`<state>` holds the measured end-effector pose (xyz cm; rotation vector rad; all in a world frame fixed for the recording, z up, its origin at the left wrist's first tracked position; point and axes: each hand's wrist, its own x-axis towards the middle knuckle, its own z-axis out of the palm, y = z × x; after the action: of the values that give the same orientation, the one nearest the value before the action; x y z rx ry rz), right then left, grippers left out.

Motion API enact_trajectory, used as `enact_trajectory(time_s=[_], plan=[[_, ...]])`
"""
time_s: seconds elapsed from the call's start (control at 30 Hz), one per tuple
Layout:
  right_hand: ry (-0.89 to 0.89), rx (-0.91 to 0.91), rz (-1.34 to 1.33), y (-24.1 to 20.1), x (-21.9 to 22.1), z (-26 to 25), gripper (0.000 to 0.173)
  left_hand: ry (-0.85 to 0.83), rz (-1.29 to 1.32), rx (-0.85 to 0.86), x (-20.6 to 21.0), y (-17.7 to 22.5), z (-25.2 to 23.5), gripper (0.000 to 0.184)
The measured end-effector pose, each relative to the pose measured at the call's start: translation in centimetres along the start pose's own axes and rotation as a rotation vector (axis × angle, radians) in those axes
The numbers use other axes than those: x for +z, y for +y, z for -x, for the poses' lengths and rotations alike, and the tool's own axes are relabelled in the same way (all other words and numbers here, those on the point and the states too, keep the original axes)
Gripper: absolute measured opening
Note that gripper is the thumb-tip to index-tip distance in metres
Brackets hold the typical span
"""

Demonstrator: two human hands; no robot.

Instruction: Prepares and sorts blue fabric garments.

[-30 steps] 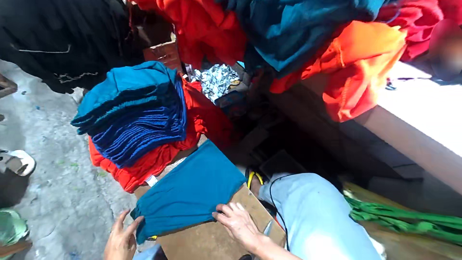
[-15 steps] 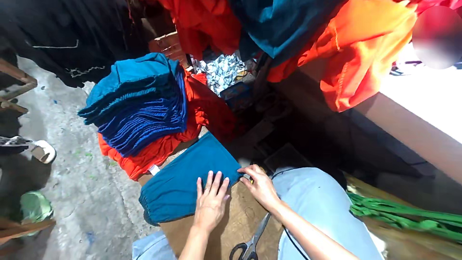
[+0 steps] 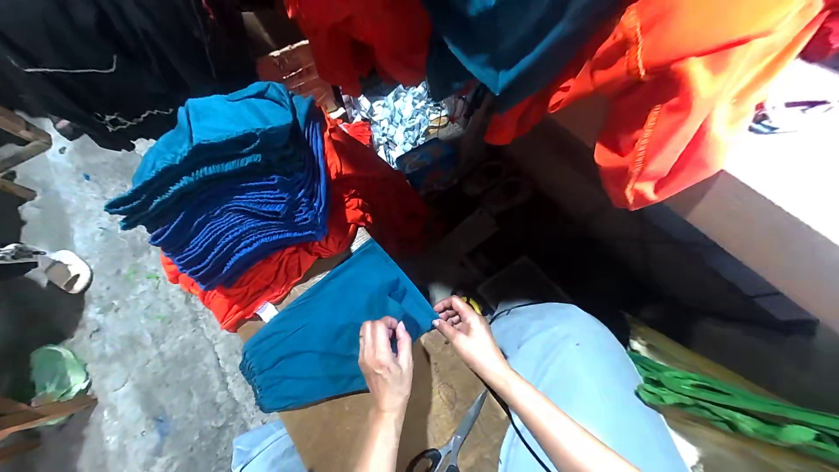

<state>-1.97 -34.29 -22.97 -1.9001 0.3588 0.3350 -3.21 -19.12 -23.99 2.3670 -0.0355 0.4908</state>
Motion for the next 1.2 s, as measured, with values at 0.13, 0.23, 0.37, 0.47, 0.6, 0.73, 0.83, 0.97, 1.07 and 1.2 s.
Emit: enact_trajectory(time_s=[0.13,0.23,0.37,0.47,0.6,0.73,0.83,0.97,1.07,1.2], plan=[[-0.022,0.024,-0.029,0.1,-0.5,0.3,0.016,-0.097,-0.120,0.151,2.1,-0.1,2.0,0.007],[-0.037,0.102,-0.070,0.0,-0.9,0.3,0.015,-0.143,-0.162,0.226,2.1,0.0,1.9,0.010],[0.005,0.119,-0.042,0.5,-0.7,0.5,0.019,-0.230,-0.161,0.360,1.3,-0.9,1.9,0.011],[0.185,-0.335,0.319,1.9,-0.1,1.7,0.028,-0.289,-0.088,0.387,0.5,-1.3,2.1,0.015],[0.176,-0.741,0.628,2.5,1.4,3.7,0.032,-0.160,-0.041,0.285,-1.5,-1.8,0.8,0.022],[0.087,-0.778,0.804,4.2,2.2,5.2,0.039,-0.303,-0.233,0.236,-1.5,-3.9,-2.8,0.036],[0.084,-0.753,0.864,4.8,1.9,5.3,0.042,-0.440,-0.438,0.200,0.0,-6.5,-5.0,0.056],[0.092,-0.709,0.882,5.6,1.6,5.6,0.044,-0.415,-0.524,0.130,0.5,-7.6,-5.6,0.067],[0.156,-0.751,0.847,4.4,2.2,4.9,0.046,-0.403,-0.515,0.133,0.4,-7.6,-5.7,0.071],[0.051,-0.740,0.896,3.6,2.8,2.9,0.055,-0.449,-0.537,0.082,0.4,-7.1,-5.9,0.075]])
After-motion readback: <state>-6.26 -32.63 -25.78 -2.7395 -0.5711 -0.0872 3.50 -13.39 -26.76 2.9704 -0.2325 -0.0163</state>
